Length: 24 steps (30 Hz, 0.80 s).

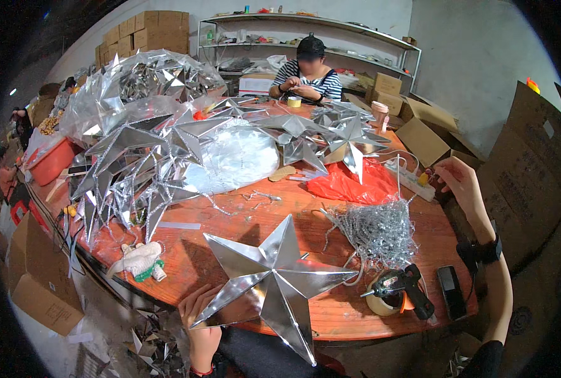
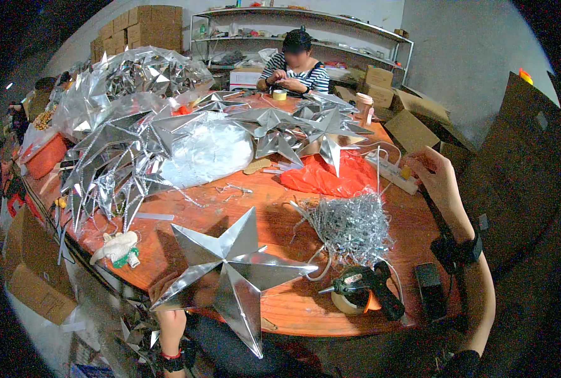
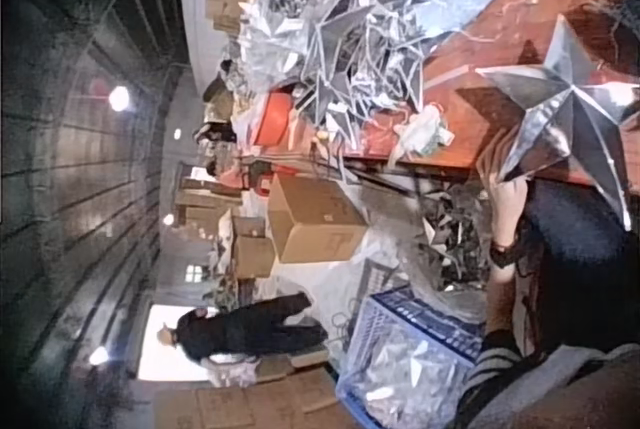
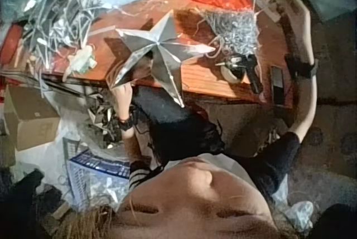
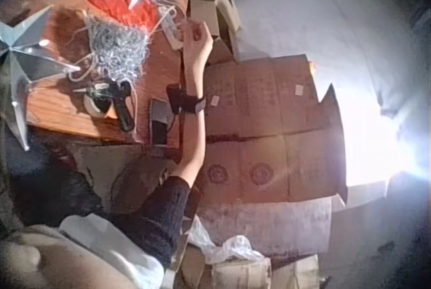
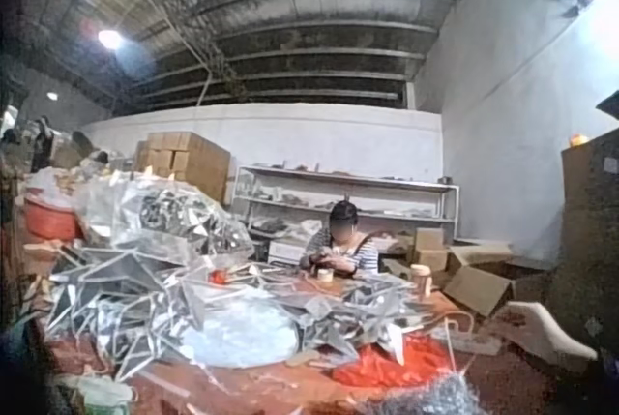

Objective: Assembling large 3D silver star decorations by gluing silver trim onto the seams.

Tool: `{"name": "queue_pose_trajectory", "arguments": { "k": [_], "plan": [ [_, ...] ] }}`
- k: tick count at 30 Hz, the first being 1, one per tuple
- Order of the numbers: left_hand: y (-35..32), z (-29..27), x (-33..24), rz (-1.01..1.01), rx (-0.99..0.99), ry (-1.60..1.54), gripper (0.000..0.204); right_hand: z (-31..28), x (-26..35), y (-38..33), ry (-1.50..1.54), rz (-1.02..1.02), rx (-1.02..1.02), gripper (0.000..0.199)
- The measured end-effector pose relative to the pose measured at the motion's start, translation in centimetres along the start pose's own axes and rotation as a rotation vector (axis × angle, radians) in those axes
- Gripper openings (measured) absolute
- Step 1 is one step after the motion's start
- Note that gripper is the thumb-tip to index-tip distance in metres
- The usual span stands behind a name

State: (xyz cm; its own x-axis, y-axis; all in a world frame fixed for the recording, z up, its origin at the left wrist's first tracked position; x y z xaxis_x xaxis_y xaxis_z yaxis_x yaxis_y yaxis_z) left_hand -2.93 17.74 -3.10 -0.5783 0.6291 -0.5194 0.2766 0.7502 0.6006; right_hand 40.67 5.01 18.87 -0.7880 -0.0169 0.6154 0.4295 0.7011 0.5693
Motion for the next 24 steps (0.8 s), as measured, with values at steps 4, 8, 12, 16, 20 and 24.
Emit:
{"name": "queue_pose_trajectory", "arguments": {
  "k": [4,8,12,16,20,24],
  "plan": [
    [0.6,-0.6,-1.1,0.026,-0.043,0.018,0.030,-1.1,1.8,0.5,0.207,-0.051,-0.130,0.013],
    [0.2,-0.5,-0.2,0.008,0.083,-0.003,0.033,-2.7,3.5,1.2,0.068,-0.101,-0.134,0.017],
    [0.9,-1.8,-1.9,0.036,0.068,0.025,0.033,-3.5,5.4,0.9,0.190,-0.213,-0.386,0.019],
    [0.0,-0.7,0.2,-0.002,0.168,-0.025,0.033,-4.7,6.1,-0.1,0.262,-0.200,-0.416,0.024],
    [0.2,-0.4,0.3,-0.027,0.218,-0.020,0.031,-4.0,6.8,-0.9,0.201,-0.193,-0.208,0.020],
    [-0.7,0.3,2.6,-0.050,0.224,0.031,0.026,-4.9,8.5,-3.0,0.322,-0.231,-0.350,0.020]
  ]
}}
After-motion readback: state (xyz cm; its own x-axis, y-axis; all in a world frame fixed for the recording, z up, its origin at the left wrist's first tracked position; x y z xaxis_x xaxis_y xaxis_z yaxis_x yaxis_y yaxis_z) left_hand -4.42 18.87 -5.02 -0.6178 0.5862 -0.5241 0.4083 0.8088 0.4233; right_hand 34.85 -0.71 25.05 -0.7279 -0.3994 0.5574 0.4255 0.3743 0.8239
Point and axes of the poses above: each hand's wrist, its own y-axis towards the middle knuckle, its own z-axis out of the palm, x = y × z, the point moved 2 cm from there along y, towards the middle knuckle, and after that the axes turned 6 degrees about y, right-handed, at the moved point
